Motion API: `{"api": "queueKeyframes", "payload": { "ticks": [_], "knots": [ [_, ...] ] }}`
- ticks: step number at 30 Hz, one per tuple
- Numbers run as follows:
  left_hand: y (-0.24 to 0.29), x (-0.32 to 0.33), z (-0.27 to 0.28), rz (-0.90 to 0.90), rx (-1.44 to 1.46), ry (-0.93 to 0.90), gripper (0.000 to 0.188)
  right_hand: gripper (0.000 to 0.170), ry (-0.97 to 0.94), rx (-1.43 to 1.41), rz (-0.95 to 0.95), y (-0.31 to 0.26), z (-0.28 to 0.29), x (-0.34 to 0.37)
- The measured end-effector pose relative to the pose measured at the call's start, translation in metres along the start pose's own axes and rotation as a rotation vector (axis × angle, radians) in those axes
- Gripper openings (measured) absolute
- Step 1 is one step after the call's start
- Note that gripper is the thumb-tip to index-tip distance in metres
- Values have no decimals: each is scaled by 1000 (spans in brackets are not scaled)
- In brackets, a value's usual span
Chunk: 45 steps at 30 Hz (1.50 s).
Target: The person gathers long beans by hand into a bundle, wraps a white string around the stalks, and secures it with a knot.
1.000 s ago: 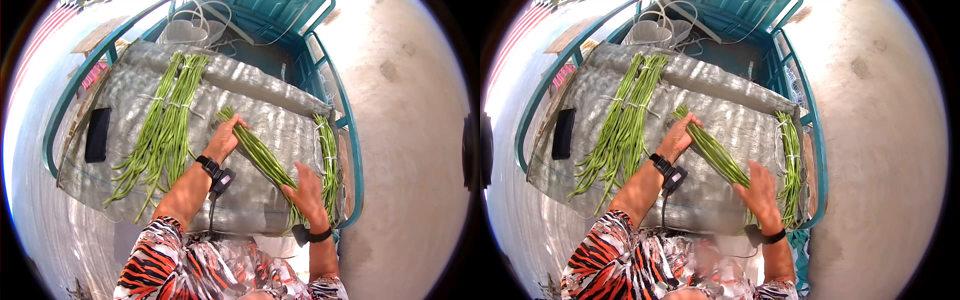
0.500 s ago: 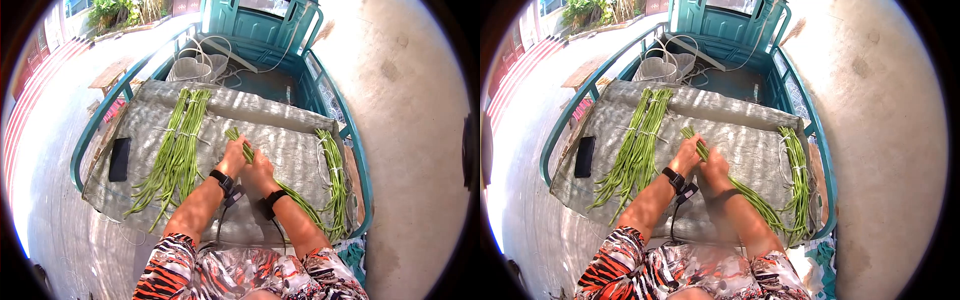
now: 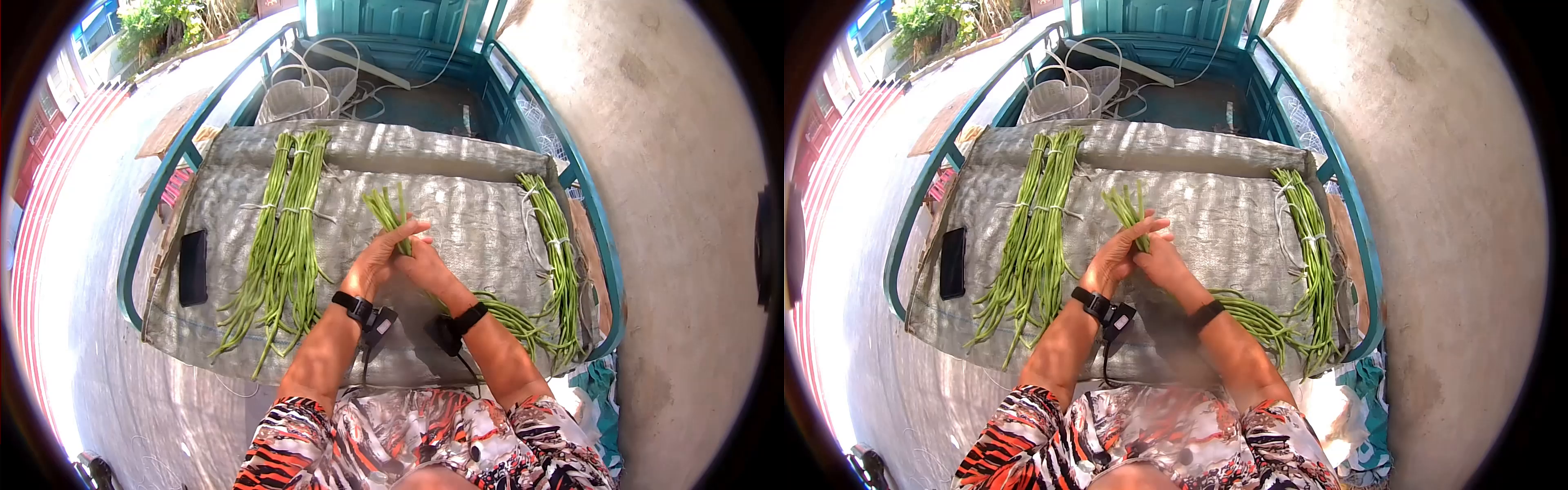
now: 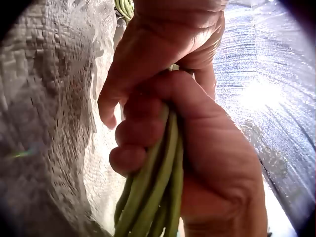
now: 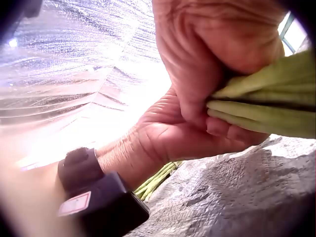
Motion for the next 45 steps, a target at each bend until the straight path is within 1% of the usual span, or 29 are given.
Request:
{"api": "queueKeyframes", "payload": {
  "ticks": [3,6,9,12,15,18,21,24,25,27,28,31,34,35,37,39,42,45],
  "knots": [
    [-4,-12,11,37,-211,19,47,33,12,17,-43,7,0,3],
    [-11,-9,16,29,82,-41,40,30,-38,-9,-160,-1,2,8],
    [-15,-16,23,3,35,-84,41,28,-102,-73,-315,-19,5,11],
    [-14,-7,15,-53,74,-66,39,24,-52,-44,-352,-35,8,14],
    [-21,-8,20,-9,141,-97,38,24,-78,-57,-394,-28,6,15],
    [-22,-10,23,77,143,-60,35,24,-163,-69,-474,-17,3,15],
    [-25,-15,30,44,126,-4,30,24,-142,-143,-464,-11,1,14],
    [-26,-23,34,-46,216,-51,27,35,-192,136,-529,-7,7,19],
    [-22,-18,28,-44,306,-1,27,37,-188,282,-468,-8,17,26],
    [-28,-27,38,-44,354,-49,28,39,-193,570,-348,-16,30,43],
    [-26,-21,27,-12,391,-23,30,40,-206,552,-435,-31,38,52],
    [-26,-20,24,-32,438,-167,31,43,-332,689,-517,-45,68,86],
    [-29,-22,29,-39,462,-193,33,42,-409,650,-494,-36,109,118],
    [-28,-23,29,-39,467,-198,33,41,-358,593,-551,-33,127,120],
    [-24,-18,22,-24,420,-72,35,41,-247,468,-657,-24,162,116],
    [-21,-13,15,9,379,52,35,33,114,689,-462,-10,199,101],
    [-25,-19,23,-24,414,-271,33,30,281,1151,-459,25,228,80],
    [-28,-20,27,33,405,-277,31,27,452,1273,-421,65,239,67]
  ]
}}
Point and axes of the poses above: each hand's wrist, its own x-axis away from the middle knuckle, its own z-axis out of the back of the hand, y = z × x, the point moved 4 cm from there along -x, towards the middle knuckle, and after that the axes turned 4 degrees about z, right-handed, at the moved point
